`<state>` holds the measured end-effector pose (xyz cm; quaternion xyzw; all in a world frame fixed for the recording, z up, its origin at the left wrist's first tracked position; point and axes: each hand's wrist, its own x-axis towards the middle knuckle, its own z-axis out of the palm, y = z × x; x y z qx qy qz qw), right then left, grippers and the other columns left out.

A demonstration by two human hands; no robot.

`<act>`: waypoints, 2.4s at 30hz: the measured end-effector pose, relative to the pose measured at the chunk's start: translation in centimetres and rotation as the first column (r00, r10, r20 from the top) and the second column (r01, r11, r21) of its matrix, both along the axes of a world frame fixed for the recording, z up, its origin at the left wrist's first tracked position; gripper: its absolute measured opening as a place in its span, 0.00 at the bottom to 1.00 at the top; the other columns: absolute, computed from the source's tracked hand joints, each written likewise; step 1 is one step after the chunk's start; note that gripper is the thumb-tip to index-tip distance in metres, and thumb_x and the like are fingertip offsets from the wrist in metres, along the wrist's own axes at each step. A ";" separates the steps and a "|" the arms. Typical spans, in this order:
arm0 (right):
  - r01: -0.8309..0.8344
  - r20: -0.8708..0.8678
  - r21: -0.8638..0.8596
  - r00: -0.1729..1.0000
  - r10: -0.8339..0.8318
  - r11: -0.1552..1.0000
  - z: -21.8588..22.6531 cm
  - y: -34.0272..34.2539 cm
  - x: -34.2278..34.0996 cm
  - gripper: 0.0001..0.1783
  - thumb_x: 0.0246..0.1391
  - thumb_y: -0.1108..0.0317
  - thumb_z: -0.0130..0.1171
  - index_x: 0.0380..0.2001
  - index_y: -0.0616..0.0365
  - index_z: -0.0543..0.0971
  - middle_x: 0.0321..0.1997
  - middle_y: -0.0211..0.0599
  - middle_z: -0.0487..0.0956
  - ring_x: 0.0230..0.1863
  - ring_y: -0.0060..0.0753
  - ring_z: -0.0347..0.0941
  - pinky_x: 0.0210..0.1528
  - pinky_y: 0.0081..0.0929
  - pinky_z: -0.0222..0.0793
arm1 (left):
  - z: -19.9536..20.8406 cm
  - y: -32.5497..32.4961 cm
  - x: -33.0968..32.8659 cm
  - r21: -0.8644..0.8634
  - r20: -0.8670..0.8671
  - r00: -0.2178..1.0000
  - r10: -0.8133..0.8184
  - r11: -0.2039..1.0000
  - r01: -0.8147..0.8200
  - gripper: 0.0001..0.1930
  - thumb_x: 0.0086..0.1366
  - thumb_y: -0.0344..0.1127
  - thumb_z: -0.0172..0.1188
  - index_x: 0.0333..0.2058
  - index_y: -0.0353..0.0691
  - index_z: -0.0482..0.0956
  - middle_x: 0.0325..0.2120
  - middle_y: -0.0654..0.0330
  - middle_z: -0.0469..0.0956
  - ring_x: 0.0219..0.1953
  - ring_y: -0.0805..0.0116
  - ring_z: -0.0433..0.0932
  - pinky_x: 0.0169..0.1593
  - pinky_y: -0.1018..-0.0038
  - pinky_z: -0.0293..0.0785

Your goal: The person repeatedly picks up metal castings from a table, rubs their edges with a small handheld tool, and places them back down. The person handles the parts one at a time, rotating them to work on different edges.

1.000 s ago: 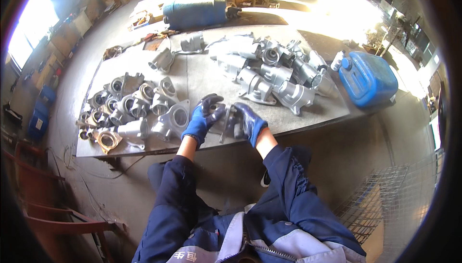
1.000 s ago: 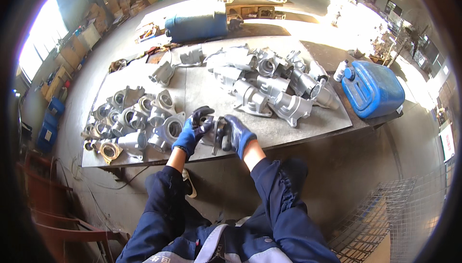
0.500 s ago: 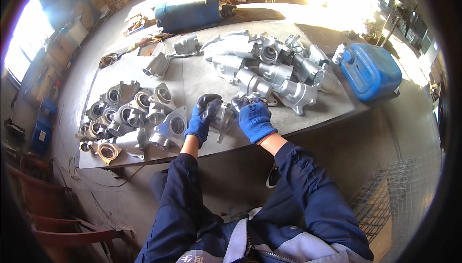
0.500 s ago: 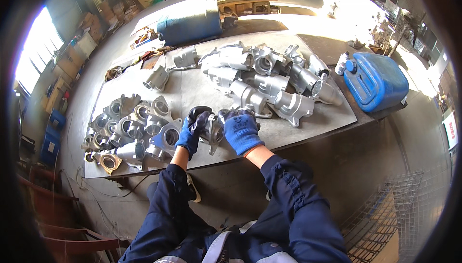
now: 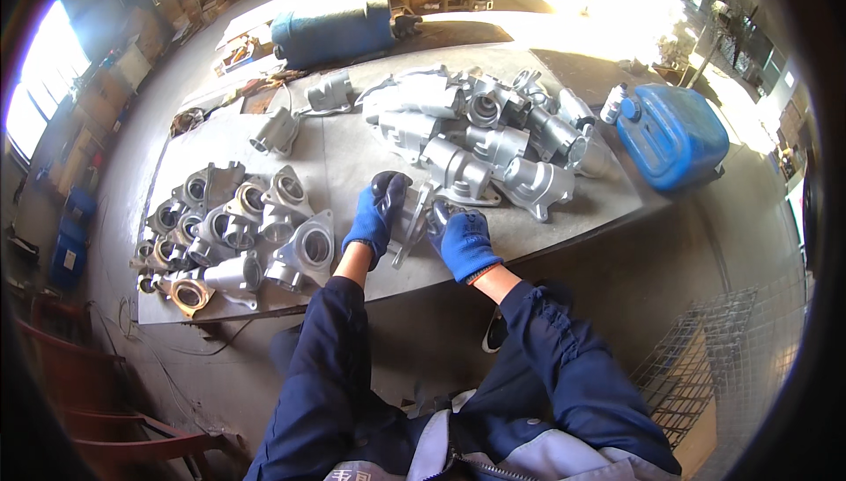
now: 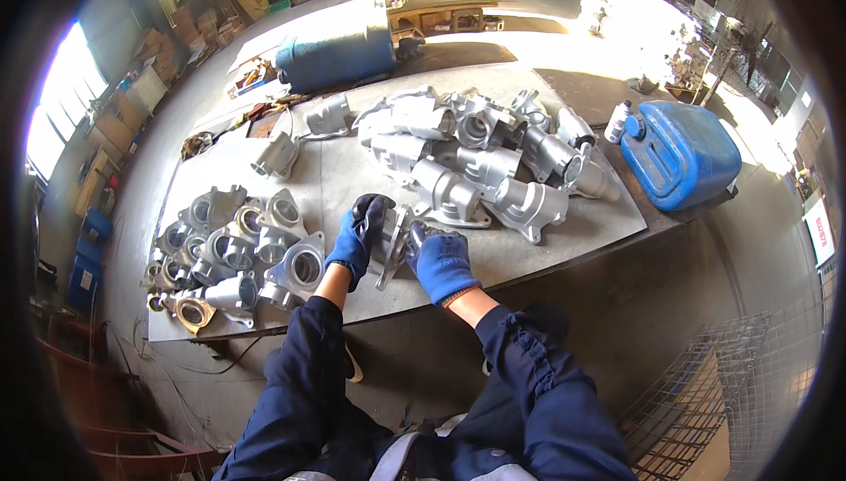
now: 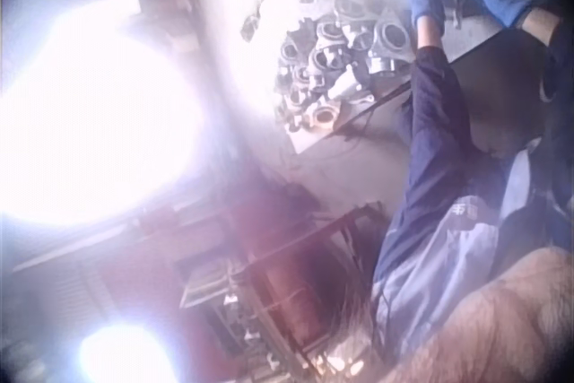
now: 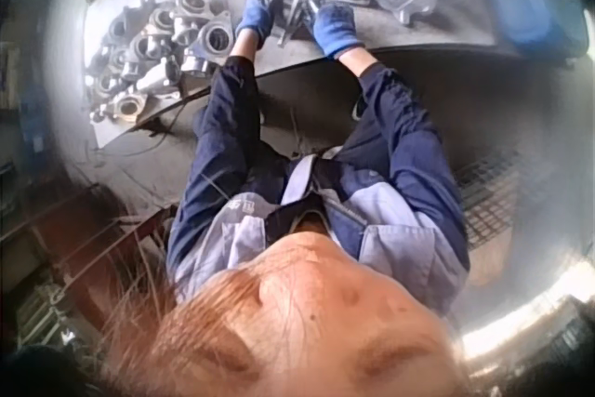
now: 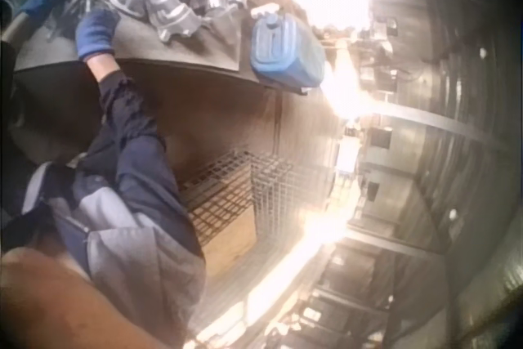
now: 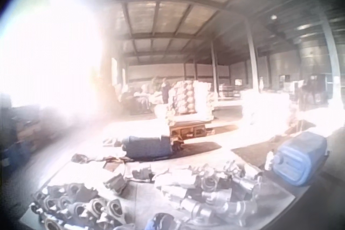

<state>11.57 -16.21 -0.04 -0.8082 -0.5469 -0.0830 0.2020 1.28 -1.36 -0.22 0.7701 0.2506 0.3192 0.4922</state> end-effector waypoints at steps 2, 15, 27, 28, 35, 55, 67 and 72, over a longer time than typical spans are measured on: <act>0.065 0.004 0.040 0.998 -0.066 0.997 0.7 0.2 0.6 0.14 0.58 0.60 0.49 0.44 0.49 0.77 0.28 0.41 0.81 0.30 0.46 0.79 0.32 0.43 0.71 | 0.1 0.3 0.6 -0.014 -0.058 0.998 -0.003 1.000 0.002 0.18 0.70 0.46 0.48 0.38 0.36 0.79 0.30 0.59 0.78 0.37 0.70 0.73 0.45 0.72 0.70; 0.146 -0.117 -0.026 0.982 -0.148 0.989 1.7 2.8 1.7 0.20 0.63 0.58 0.44 0.32 0.62 0.80 0.25 0.47 0.80 0.28 0.50 0.78 0.32 0.44 0.71 | -1.3 2.5 3.4 -0.011 -0.104 0.988 0.116 0.993 -0.117 0.26 0.67 0.55 0.45 0.36 0.34 0.80 0.29 0.48 0.80 0.35 0.58 0.77 0.43 0.65 0.71; 0.194 0.017 -0.023 0.981 -0.194 0.981 1.5 4.5 4.8 0.17 0.63 0.62 0.43 0.37 0.61 0.78 0.24 0.47 0.80 0.29 0.49 0.79 0.33 0.44 0.73 | 0.8 2.2 4.6 0.116 -0.210 0.957 0.202 0.977 -0.180 0.24 0.67 0.50 0.41 0.34 0.34 0.79 0.30 0.40 0.78 0.35 0.43 0.77 0.42 0.60 0.71; 0.185 0.015 -0.057 0.983 -0.184 0.981 1.5 4.6 4.4 0.15 0.62 0.64 0.43 0.37 0.61 0.78 0.24 0.47 0.80 0.29 0.49 0.79 0.33 0.44 0.73 | 0.6 2.4 4.7 0.114 -0.218 0.953 0.209 0.976 -0.188 0.23 0.68 0.49 0.41 0.34 0.35 0.79 0.30 0.40 0.78 0.36 0.42 0.77 0.42 0.59 0.71; 0.163 -0.067 -0.110 0.983 -0.171 0.980 1.7 4.0 2.5 0.11 0.55 0.69 0.49 0.38 0.58 0.77 0.29 0.47 0.82 0.33 0.48 0.81 0.36 0.43 0.74 | 0.4 2.4 4.7 0.278 -0.232 0.943 0.238 0.945 -0.171 0.22 0.69 0.45 0.39 0.34 0.35 0.78 0.30 0.40 0.77 0.36 0.38 0.76 0.39 0.58 0.71; 0.079 -0.274 -0.170 0.954 -0.124 0.982 -2.5 0.3 -3.6 0.07 0.52 0.67 0.53 0.34 0.51 0.78 0.29 0.41 0.82 0.33 0.44 0.80 0.36 0.46 0.69 | 1.4 2.0 5.0 0.061 -0.237 0.958 0.160 0.987 -0.150 0.22 0.70 0.46 0.42 0.36 0.33 0.78 0.28 0.43 0.78 0.31 0.48 0.76 0.39 0.61 0.71; -0.138 -0.334 -0.062 0.936 0.110 0.988 -6.3 -4.7 -11.5 0.07 0.52 0.65 0.53 0.32 0.52 0.77 0.22 0.45 0.78 0.24 0.43 0.78 0.29 0.43 0.69 | 1.6 1.7 4.9 0.145 -0.340 0.897 0.282 0.958 -0.246 0.22 0.69 0.47 0.43 0.34 0.33 0.79 0.30 0.43 0.80 0.34 0.48 0.79 0.40 0.60 0.71; 0.059 -0.350 0.118 0.937 -0.014 0.991 -3.8 -5.2 -3.8 0.20 0.51 0.54 0.59 0.42 0.55 0.76 0.28 0.50 0.79 0.30 0.52 0.77 0.35 0.48 0.71 | -1.2 2.1 1.7 0.027 -0.344 0.937 0.054 0.998 -0.048 0.21 0.67 0.46 0.47 0.35 0.32 0.79 0.30 0.44 0.79 0.34 0.53 0.78 0.41 0.64 0.71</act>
